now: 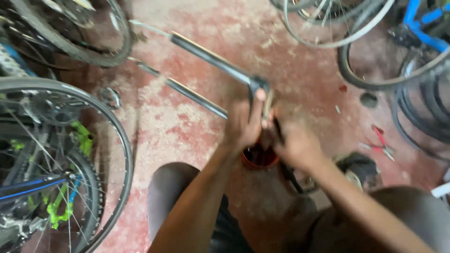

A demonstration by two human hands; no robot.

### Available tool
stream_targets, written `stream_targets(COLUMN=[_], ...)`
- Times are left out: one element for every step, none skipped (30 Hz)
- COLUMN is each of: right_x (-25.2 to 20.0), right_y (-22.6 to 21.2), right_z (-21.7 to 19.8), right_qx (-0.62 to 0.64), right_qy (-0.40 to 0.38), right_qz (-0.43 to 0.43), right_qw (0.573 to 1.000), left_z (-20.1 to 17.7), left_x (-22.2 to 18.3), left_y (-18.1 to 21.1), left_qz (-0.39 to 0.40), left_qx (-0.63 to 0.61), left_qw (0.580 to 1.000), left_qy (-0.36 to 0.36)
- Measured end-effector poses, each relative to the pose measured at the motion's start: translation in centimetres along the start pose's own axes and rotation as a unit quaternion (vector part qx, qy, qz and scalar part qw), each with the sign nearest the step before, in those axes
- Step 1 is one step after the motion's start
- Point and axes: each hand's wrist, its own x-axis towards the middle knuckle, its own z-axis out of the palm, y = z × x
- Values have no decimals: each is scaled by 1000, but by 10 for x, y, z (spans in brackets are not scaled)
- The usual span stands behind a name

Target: Cleaning and assembling a bicycle suspension fork by wiping the stanchions and lubricating them.

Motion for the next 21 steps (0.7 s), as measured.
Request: stream_targets(right_x=[2, -4, -9, -9, -9, -5, -2, -4, -10, -11, -10, -8, -5, -5, -3, 2, 8, 15, 21, 15, 25], right_y=[6, 14, 21, 28, 36, 23, 11, -2, -6, -8, -10, -15, -20, -23, -8, 1, 11, 26, 41, 48, 63], right_z=[6, 12, 19, 24, 28, 17, 7, -1, 7, 12, 19, 15, 12, 8, 13, 20, 27, 23, 20, 25, 22], right_qx=[-2, -4, -1, -16, -31, -31, 76, 182, 183, 207, 232, 234, 249, 262, 261, 285, 307, 300, 288, 280, 282], right_qy=[-28, -61, -63, -56, -47, -44, -31, -21, -22, 8, 38, 38, 45, 49, 47, 56, 66, 75, 47, -1, -11], right_qz=[30, 65, 62, 58, 53, 48, 66, 88, 89, 100, 110, 110, 105, 101, 100, 35, -31, -37, 106, 253, 254], right_qw=[999, 996, 996, 997, 997, 997, 994, 979, 979, 973, 966, 965, 962, 959, 959, 956, 949, 950, 950, 926, 925], left_z=[4, 13, 11, 9, 6, 9, 12, 15, 20, 27, 32, 31, 29, 29, 26, 17, 8, 4, -1, -11, -17], left_x=[0, -7, -9, -6, -3, 3, 10, 12, 12, 18, 25, 31, 36, 39, 36, 35, 35, 33, 30, 11, 10], left_y=[2, 6, 15, 25, 34, 32, 30, 27, 24, 20, 16, 15, 14, 12, 12, 12, 11, 5, -2, -10, -4], left_qz=[43, 79, 77, -54, -183, -179, -142, -109, -111, -174, -237, -237, -251, -266, -268, -247, -226, -215, -234, -272, -282], left_qx=[33, 62, 66, 4, -59, -57, -64, -73, -72, -127, -181, -179, -140, -103, -104, -79, -53, -58, -10, 45, 47], left_qw=[998, 993, 993, 998, 980, 981, 987, 991, 991, 976, 954, 955, 957, 956, 955, 963, 970, 972, 972, 961, 958], left_qy=[35, 65, 67, 12, -44, -39, -29, -24, -24, 0, 23, 23, 47, 71, 73, 75, 76, 76, 33, -8, -5])
